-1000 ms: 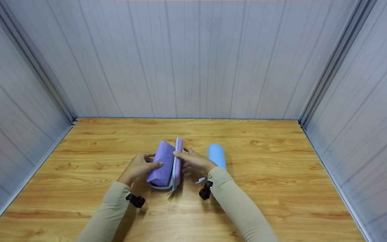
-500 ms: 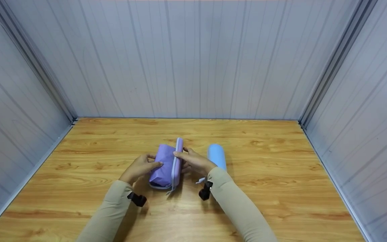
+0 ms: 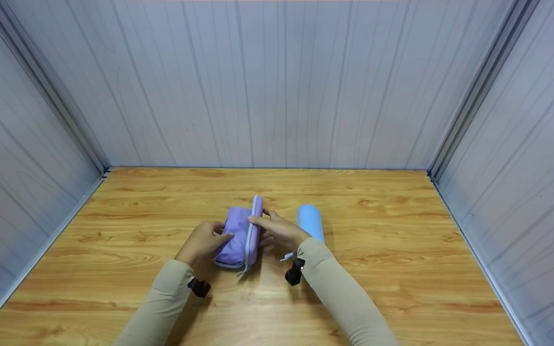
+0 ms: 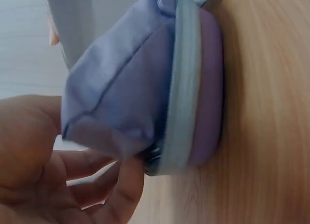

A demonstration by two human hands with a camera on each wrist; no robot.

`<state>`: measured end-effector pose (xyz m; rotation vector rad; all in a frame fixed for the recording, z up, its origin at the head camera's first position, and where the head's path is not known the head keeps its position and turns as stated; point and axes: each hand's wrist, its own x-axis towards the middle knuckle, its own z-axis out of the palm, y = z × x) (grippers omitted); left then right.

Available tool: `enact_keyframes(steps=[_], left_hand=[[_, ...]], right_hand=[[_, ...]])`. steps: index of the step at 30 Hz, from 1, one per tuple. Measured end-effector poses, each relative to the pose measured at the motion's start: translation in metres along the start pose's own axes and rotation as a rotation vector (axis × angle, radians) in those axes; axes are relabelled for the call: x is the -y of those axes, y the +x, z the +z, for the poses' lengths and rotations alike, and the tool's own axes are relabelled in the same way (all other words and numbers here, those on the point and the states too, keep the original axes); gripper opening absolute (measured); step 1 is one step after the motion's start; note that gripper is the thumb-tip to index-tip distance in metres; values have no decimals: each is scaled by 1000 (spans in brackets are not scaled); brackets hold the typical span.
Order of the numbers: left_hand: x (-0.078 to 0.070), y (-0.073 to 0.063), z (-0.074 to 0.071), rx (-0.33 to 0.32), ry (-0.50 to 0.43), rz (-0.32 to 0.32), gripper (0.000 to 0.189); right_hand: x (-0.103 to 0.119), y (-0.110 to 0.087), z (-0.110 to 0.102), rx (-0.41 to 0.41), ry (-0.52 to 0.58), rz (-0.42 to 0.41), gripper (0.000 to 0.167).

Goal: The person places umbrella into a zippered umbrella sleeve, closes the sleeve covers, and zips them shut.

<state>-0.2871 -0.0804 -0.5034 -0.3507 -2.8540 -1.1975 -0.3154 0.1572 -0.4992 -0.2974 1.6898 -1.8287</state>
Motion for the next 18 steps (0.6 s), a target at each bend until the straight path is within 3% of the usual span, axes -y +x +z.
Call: enact_keyframes(steps=[4, 8, 13, 18], left_hand=[[1, 0, 3, -36, 13, 1, 35], [3, -2, -2, 2, -20, 5, 35], [10, -6, -19, 158, -66, 89, 29], [17, -13, -34, 347, -115, 148, 38]], right_hand=[[-2, 0, -1, 2, 6, -13, 77], [-2, 0, -1, 7, 20, -9, 79], [-2, 0, -2, 9, 10, -11, 78], [-2, 0, -2, 7, 7, -12, 77]])
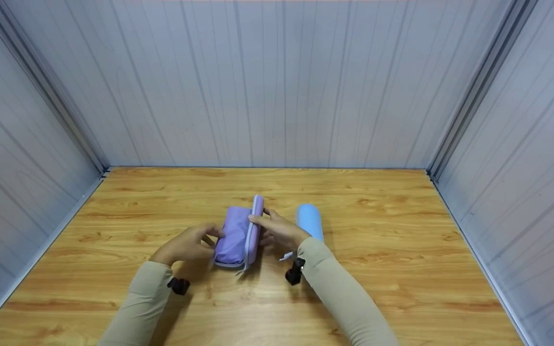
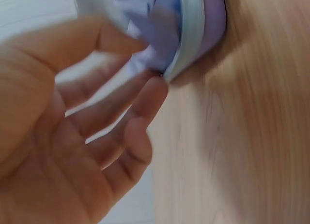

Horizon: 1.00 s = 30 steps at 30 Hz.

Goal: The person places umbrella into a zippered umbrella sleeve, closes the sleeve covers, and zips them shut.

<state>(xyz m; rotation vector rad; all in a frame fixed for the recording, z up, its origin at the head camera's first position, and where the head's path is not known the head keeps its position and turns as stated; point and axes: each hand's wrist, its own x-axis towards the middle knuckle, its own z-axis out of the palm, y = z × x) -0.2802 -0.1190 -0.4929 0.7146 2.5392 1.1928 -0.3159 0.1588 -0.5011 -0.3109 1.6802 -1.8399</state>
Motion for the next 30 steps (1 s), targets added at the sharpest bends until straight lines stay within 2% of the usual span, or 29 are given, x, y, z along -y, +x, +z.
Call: enact_keyframes(steps=[2, 4, 9, 12, 14, 16, 19, 21, 25, 30], left_hand=[[1, -4, -2, 47, -12, 16, 42], [3, -6, -3, 66, -6, 36, 43], [8, -6, 0, 30, 51, 87, 42], [8, -6, 3, 4, 101, 91, 41], [6, -5, 5, -24, 186, 85, 41], [3, -5, 6, -62, 314, 81, 41], [-2, -3, 8, -122, 496, 96, 43], [-3, -2, 10, -151, 571, 121, 44], [-3, -2, 13, -151, 594, 112, 46], [-2, 1, 17, -136, 567, 74, 56]], right_hand=[[0, 0, 0, -6, -2, 2, 77], [1, 0, 1, -9, 1, 2, 77], [2, 0, 2, -15, 9, 11, 76], [2, 0, 3, -19, 5, 13, 76], [2, 0, 3, -20, 6, 10, 77], [3, 0, 3, -21, 13, 11, 79], [3, 0, 4, -21, 14, 17, 81], [3, 0, 4, -32, -15, 12, 82], [3, 1, 6, -50, -83, 10, 83], [4, 2, 9, -35, -73, 29, 88]])
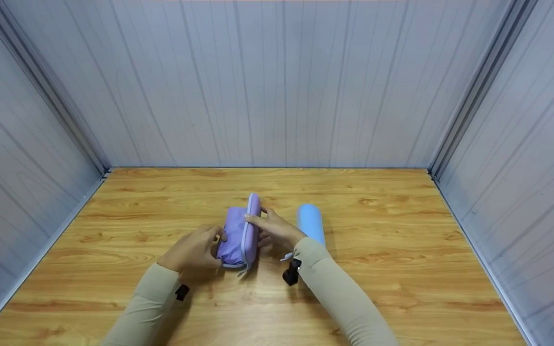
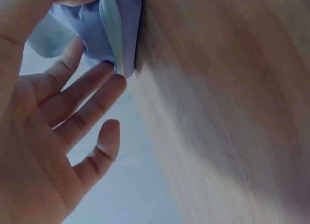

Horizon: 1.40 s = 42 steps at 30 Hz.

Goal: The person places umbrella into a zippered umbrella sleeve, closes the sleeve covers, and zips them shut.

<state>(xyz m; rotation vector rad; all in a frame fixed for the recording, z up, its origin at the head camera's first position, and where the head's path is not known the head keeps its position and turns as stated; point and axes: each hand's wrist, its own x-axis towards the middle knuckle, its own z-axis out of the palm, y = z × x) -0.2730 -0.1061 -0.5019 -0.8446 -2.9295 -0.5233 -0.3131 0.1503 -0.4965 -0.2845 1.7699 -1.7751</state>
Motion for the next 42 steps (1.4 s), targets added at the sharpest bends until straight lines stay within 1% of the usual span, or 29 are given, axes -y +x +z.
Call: enact_keyframes(steps=[3, 7, 10, 13, 18, 20, 24, 26, 29, 32, 34, 39, 42], left_hand=[[-1, 0, 1, 16, -43, -28, 62], [-3, -1, 0, 37, -123, -72, 76], [-3, -2, 0, 43, -159, -81, 87], [-3, -3, 0, 54, -181, -90, 89], [-2, -4, 2, 44, -197, -80, 94], [-1, -4, 3, 29, -193, -66, 92], [0, -4, 7, 7, -180, -66, 88], [0, -4, 8, 0, -188, -63, 90], [1, -5, 8, 10, -204, -55, 98], [4, -6, 7, 31, -234, -36, 101], [6, -7, 7, 51, -289, -6, 102], [13, -4, 6, 85, -501, 86, 104], [15, -2, 7, 84, -543, 85, 95]], right_hand=[[1, 0, 3, 22, -12, 7, 90], [2, -3, 8, 50, -92, 15, 96], [3, -4, 10, 42, -157, 8, 100], [2, -2, 11, 22, -204, 3, 103], [0, 1, 14, 3, -257, -2, 104], [0, 1, 16, -1, -283, -12, 106], [1, 3, 21, -21, -354, -42, 109], [0, 4, 22, -35, -389, -56, 109], [1, 4, 25, -65, -446, -62, 110], [1, 4, 27, -73, -450, -55, 111], [0, 4, 28, -73, -435, -53, 112], [-1, 5, 29, -89, -450, -66, 113], [-1, 6, 30, -90, -448, -61, 114]])
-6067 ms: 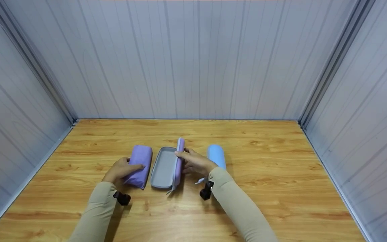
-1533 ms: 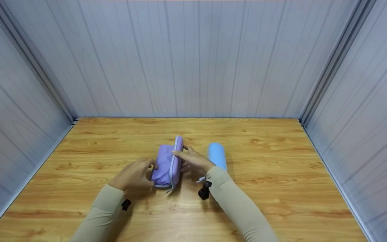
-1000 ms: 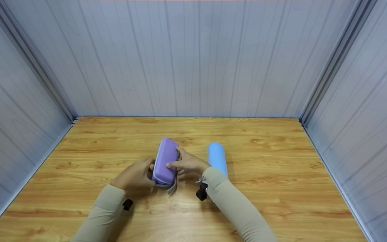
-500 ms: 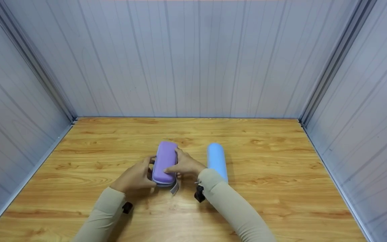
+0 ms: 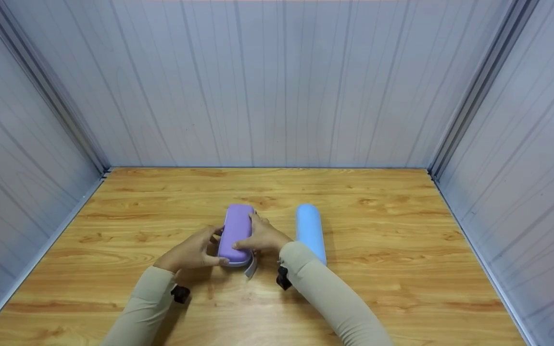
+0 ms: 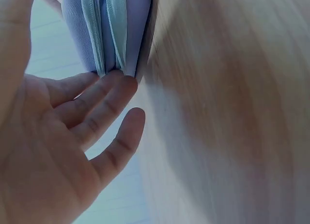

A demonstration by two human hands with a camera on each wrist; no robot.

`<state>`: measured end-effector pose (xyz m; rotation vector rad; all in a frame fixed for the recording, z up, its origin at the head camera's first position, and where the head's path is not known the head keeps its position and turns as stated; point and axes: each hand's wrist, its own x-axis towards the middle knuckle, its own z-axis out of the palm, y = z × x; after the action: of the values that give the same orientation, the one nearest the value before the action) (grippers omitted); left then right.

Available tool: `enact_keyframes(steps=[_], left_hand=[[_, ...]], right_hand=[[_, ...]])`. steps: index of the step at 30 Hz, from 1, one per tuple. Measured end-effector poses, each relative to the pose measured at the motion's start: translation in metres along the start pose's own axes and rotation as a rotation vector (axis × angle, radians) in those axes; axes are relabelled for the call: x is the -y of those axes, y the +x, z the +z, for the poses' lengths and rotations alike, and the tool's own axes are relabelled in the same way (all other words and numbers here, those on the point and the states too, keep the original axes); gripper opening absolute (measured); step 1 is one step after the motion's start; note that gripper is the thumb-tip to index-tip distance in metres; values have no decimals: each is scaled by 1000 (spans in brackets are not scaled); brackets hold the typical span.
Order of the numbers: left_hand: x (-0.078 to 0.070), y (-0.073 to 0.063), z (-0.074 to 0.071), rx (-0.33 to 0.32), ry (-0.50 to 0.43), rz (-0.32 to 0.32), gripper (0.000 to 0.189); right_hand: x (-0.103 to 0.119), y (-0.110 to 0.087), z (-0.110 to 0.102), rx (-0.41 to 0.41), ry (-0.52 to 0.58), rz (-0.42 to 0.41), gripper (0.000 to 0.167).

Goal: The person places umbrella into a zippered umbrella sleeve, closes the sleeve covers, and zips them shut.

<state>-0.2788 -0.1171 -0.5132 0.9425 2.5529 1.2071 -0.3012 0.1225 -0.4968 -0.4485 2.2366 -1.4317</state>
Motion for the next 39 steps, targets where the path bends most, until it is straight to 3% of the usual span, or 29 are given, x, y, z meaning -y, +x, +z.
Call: enact_keyframes(steps=[7, 10, 16, 20, 28, 33, 37, 39], left_hand=[[3, 8, -1, -62, -21, -111, 70], [2, 16, -3, -93, -142, -188, 63], [4, 37, -4, -213, -456, -447, 61], [6, 48, -1, -284, -575, -543, 62], [5, 61, -2, -297, -640, -602, 61], [6, 65, -2, -269, -720, -633, 68], [9, 68, -1, -253, -727, -633, 69], [8, 69, -2, -244, -717, -631, 68]], right_hand=[[1, -1, -1, -12, -37, 2, 114], [1, -1, -1, -9, -6, 12, 114], [0, -1, 1, 1, 72, 36, 114], [-1, -1, 2, 7, 73, 35, 114], [0, -1, 0, -34, 0, 12, 114], [1, -2, 1, -24, 29, 22, 114], [0, -2, 1, -20, 23, 22, 113], [0, -2, 1, -4, 77, 25, 114]])
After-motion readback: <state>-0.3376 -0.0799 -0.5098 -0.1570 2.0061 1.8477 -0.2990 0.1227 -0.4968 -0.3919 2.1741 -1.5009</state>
